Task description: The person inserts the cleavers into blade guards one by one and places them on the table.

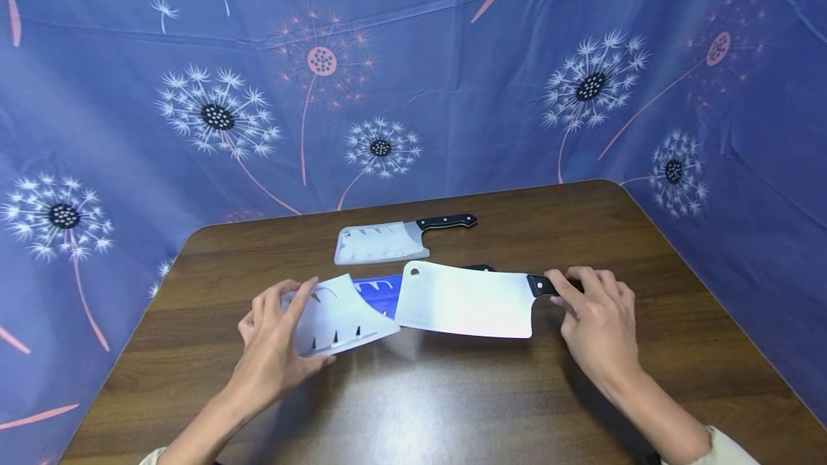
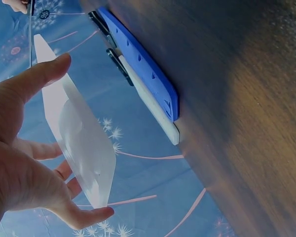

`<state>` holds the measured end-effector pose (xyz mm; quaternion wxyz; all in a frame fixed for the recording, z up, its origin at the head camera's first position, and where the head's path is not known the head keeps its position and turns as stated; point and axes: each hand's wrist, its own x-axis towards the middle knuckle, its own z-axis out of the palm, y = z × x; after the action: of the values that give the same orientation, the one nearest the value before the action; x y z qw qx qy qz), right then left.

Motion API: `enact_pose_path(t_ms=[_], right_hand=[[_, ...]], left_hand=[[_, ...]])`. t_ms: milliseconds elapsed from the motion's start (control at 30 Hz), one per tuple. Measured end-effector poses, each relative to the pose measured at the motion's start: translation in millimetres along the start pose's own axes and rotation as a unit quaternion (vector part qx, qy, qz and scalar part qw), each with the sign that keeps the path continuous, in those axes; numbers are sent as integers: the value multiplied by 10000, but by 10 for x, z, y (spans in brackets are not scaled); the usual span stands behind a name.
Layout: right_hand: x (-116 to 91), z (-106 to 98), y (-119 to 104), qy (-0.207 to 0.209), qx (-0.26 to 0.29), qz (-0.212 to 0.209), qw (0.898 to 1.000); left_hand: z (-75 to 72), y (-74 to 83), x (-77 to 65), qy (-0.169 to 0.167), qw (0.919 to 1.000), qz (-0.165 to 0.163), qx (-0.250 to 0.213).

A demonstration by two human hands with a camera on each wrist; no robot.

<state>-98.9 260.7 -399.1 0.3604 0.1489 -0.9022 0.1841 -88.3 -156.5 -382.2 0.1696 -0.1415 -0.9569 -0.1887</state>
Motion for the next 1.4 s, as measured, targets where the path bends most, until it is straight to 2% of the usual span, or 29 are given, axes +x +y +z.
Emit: enact_pose_path(t_ms=[600,900,1133,1400], right_hand=[[-18,1,14,-24,-5,58,10000],[-30,-8,-8,-20,-2,9,10000],[-35,30,-70,-109,62,-141,9998],[-35,52,-87,-161,61,-310,9994]], left_hand=[[-1,-5,-13,-2,9999,20,-109],[15,-5,-29,-181,9996,-19,-196],[56,37,-38,-196,9996,148,-154],[79,11,-48,-199,9996,158,-98]])
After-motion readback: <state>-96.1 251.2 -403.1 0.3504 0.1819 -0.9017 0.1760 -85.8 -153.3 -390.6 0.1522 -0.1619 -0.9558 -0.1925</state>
